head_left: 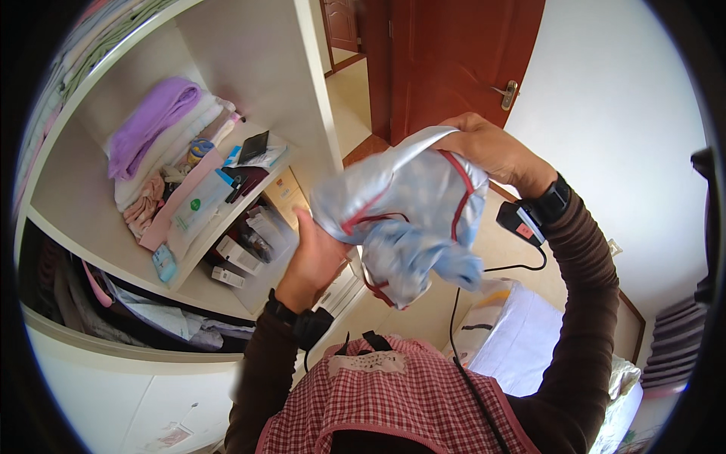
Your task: The person places a small white package under a bed, then walks to a bedroom and picks up a folded grey cloth from the bed. They carry it to a wardrobe, open it, and place the cloth on a shelf among other folded clothes. The person then retrieves a blue and white checkered garment, folds it on the bed, and places it back in the wardrobe.
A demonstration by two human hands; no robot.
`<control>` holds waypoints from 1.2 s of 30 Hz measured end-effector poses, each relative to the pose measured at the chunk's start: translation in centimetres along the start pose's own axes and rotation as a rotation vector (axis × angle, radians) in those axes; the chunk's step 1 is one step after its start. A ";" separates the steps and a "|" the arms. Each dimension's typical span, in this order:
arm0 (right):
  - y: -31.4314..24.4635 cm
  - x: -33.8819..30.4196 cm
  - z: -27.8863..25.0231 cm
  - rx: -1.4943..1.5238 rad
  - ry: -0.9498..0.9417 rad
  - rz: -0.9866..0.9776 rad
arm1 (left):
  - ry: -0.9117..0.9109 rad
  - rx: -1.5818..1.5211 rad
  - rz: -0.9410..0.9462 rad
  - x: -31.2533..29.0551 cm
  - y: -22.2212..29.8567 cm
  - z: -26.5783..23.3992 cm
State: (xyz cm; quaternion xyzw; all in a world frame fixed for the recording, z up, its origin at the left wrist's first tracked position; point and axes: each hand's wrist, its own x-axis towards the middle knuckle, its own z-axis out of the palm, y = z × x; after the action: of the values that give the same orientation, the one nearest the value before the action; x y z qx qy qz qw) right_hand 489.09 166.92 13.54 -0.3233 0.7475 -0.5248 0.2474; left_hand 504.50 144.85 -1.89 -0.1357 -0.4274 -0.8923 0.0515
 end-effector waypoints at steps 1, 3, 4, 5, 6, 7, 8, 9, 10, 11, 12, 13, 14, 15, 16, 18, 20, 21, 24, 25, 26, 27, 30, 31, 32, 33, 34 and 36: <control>0.3 0.0 0.5 0.066 -0.001 0.042 | -0.094 0.014 0.024 -0.4 -1.2 0.3; 0.5 -0.5 0.8 0.123 -0.012 0.031 | 0.213 0.292 -0.011 0.0 -4.2 1.0; 0.5 -0.5 1.1 0.154 -0.022 0.018 | 0.141 0.450 0.019 -0.1 -5.0 1.1; 0.5 -0.7 1.2 0.164 -0.038 0.034 | 0.128 0.578 -0.008 -0.2 -5.6 1.2; 0.4 -0.8 1.1 0.180 -0.056 0.029 | 0.178 0.504 -0.061 0.5 -5.9 1.2; 0.3 -0.8 1.1 0.198 -0.073 0.025 | 0.229 0.430 -0.115 1.2 -5.9 1.0; 0.2 -1.1 0.6 0.190 -0.018 0.038 | 0.335 0.367 -0.198 1.8 -5.7 1.0; 0.3 -1.3 0.1 0.104 -0.045 -0.029 | 0.297 0.277 -0.097 2.4 -5.3 1.1; 0.2 -1.4 -0.8 0.020 -0.071 -0.096 | 0.312 0.199 -0.028 2.9 -4.7 1.2; 0.4 -1.5 -1.7 -0.062 -0.097 -0.160 | 0.328 0.119 0.038 3.2 -4.2 1.4; 0.6 -1.4 -2.7 -0.305 -0.058 -0.199 | 0.269 0.148 0.067 3.4 -2.9 1.3; 0.9 -1.4 -4.0 -0.468 -0.062 -0.177 | 0.247 0.159 0.110 3.7 -1.8 1.3; 1.6 -1.4 -4.8 -0.536 0.013 -0.105 | 0.321 0.183 0.080 4.0 -0.6 1.2; 2.5 -1.4 -5.4 -0.585 0.075 -0.070 | 0.330 0.188 0.098 4.3 0.5 1.1; 3.4 -1.2 -6.0 -0.640 0.115 -0.059 | 0.325 0.231 0.102 4.5 1.4 1.1; 5.1 -0.7 -6.6 -0.728 0.185 -0.065 | 0.381 0.315 0.138 4.6 2.7 1.2; 6.5 -0.6 -6.7 -0.647 0.261 -0.162 | 0.368 0.394 0.219 4.6 3.3 1.5; 6.9 -0.6 -6.7 -0.613 0.308 -0.190 | 0.363 0.438 0.253 4.6 3.4 1.7; 7.3 -0.6 -6.5 -0.563 0.418 -0.273 | 0.383 0.523 0.270 4.3 3.9 2.3; 7.2 -0.7 -6.4 -0.525 0.450 -0.307 | 0.419 0.545 0.273 4.2 4.1 2.5; 7.2 -0.7 -6.2 -0.485 0.493 -0.353 | 0.438 0.577 0.304 4.0 4.2 2.8; 7.2 -0.8 -6.1 -0.442 0.520 -0.414 | 0.446 0.630 0.302 3.8 4.4 3.1; 7.3 -1.0 -5.3 -0.559 0.588 -0.326 | 0.452 0.863 0.378 2.5 4.8 4.5; 7.4 -1.1 -5.1 -0.607 0.595 -0.270 | 0.416 0.938 0.354 1.7 4.6 5.3; 7.5 -1.1 -4.9 -0.438 0.549 -0.134 | 0.377 0.994 0.338 0.9 4.2 6.0; 7.5 -1.1 -4.7 -0.189 0.447 -0.069 | 0.301 0.954 0.296 -0.2 3.2 7.0; 7.5 -1.0 -4.6 0.060 0.375 -0.044 | 0.062 1.045 0.160 -1.3 2.8 7.7; 7.3 -0.9 -4.3 0.335 0.205 -0.107 | -0.320 1.032 -0.235 -2.4 1.0 8.3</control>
State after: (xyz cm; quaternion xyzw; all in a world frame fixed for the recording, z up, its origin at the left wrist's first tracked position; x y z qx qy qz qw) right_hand 485.03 172.06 8.05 -0.2617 0.6528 -0.6845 0.1919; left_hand 508.65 150.64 3.12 -0.1782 -0.8240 -0.5351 -0.0542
